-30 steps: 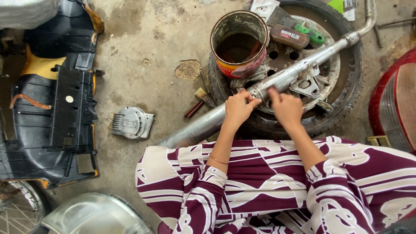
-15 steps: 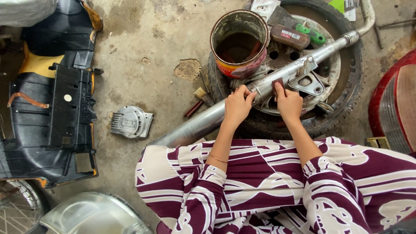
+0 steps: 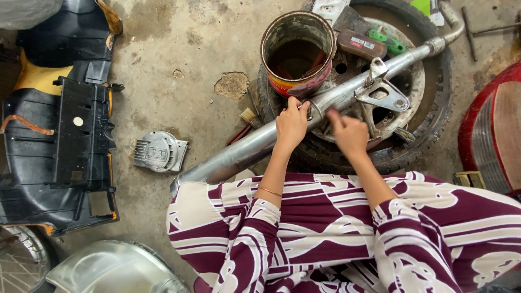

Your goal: The person scrubs a long silver metal pipe with a small abrasive pad while sitting on the floor. They hold the pipe steady with one hand and scrub the surface with the other, occasionally dipping the pad into a nearby bucket of liquid.

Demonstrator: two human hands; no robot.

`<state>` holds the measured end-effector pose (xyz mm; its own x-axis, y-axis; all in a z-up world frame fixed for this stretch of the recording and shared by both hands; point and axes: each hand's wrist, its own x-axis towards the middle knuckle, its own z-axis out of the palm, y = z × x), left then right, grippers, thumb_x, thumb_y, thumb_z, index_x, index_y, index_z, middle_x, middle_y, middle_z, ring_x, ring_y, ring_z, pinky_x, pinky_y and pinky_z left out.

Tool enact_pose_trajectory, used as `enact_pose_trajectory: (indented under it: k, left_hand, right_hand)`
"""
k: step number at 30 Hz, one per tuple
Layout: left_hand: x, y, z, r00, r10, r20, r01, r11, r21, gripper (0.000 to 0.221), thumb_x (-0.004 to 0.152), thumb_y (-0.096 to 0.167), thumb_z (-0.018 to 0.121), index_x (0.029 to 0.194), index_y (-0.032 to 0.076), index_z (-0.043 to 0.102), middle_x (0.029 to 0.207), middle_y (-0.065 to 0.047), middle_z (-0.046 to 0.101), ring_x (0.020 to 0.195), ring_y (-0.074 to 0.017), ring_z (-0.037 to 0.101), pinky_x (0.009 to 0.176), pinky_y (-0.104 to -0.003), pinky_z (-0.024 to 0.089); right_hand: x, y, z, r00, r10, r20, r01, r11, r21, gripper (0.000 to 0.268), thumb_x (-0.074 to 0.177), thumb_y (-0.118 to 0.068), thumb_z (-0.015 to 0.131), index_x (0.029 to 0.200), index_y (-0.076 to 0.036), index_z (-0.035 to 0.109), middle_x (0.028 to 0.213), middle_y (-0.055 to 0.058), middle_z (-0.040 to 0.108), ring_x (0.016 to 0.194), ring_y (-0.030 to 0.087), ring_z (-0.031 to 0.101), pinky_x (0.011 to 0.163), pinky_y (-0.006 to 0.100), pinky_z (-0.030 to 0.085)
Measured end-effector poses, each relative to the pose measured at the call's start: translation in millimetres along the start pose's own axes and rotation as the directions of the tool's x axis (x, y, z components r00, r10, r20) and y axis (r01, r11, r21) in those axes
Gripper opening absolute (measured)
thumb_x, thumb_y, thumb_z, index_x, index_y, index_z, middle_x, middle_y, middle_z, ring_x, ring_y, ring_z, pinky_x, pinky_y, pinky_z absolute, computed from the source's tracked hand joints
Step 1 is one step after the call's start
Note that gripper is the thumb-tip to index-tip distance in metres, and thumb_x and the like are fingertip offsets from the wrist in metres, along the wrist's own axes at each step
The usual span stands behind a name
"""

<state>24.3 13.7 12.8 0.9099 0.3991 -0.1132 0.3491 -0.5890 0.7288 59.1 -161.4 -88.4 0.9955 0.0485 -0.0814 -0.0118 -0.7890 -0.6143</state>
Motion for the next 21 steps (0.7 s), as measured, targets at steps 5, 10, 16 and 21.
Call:
enact_pose_trajectory:
  k: [5, 10, 16, 21]
  left_hand:
    - [0.7, -0.6, -0.8, 1.0, -0.02, 0.017, 0.02, 1.0, 0.004, 0.036, 0.106, 0.045, 0.045, 0.101, 0.01, 0.051, 0.086, -0.034, 0.072, 0.1, -0.053, 0.071, 0.101, -0.061, 0.05]
    - [0.1, 0.5, -0.9, 1.0, -0.008, 0.022, 0.008, 1.0, -0.009, 0.035, 0.106, 0.045, 0.046, 0.099, 0.011, 0.051, 0.083, -0.033, 0.072, 0.1, -0.0529, 0.071, 0.1, -0.06, 0.05]
    - [-2.3, 3.5, -0.2, 0.999, 0.011, 0.036, -0.011, 1.0, -0.013, 0.037, 0.105, 0.048, 0.048, 0.1, 0.012, 0.053, 0.083, -0.031, 0.073, 0.101, -0.0531, 0.07, 0.1, -0.061, 0.051]
    - [-6.7, 8.1, -8.2, 0.997, -0.015, 0.076, 0.019, 0.999, -0.043, 0.036, 0.103, 0.049, 0.048, 0.098, 0.014, 0.053, 0.083, -0.028, 0.073, 0.104, -0.0536, 0.069, 0.1, -0.059, 0.051]
  right_hand:
    - [14.2, -9.5, -24.4, 1.0, 0.024, -0.017, -0.023, 0.998, 0.063, 0.066, 0.108, -0.067, 0.058, 0.071, -0.014, 0.072, 0.063, 0.016, 0.066, 0.08, 0.044, 0.069, 0.075, 0.051, 0.053]
    - [26.7, 10.3, -8.1, 0.992, 0.115, 0.044, -0.119, 0.988, 0.1, 0.067, 0.101, -0.074, 0.061, 0.072, -0.015, 0.073, 0.064, 0.02, 0.065, 0.087, 0.048, 0.068, 0.08, 0.051, 0.052]
    - [18.0, -3.0, -14.1, 0.986, 0.019, 0.163, -0.031, 0.997, 0.067, 0.073, 0.102, -0.07, 0.058, 0.071, -0.006, 0.073, 0.068, 0.025, 0.067, 0.09, 0.049, 0.068, 0.079, 0.055, 0.05]
    - [33.5, -15.9, -44.6, 0.956, 0.282, 0.081, -0.293, 0.909, 0.298, 0.067, 0.102, -0.072, 0.057, 0.064, -0.018, 0.069, 0.044, 0.006, 0.055, 0.05, 0.025, 0.064, 0.062, 0.034, 0.053]
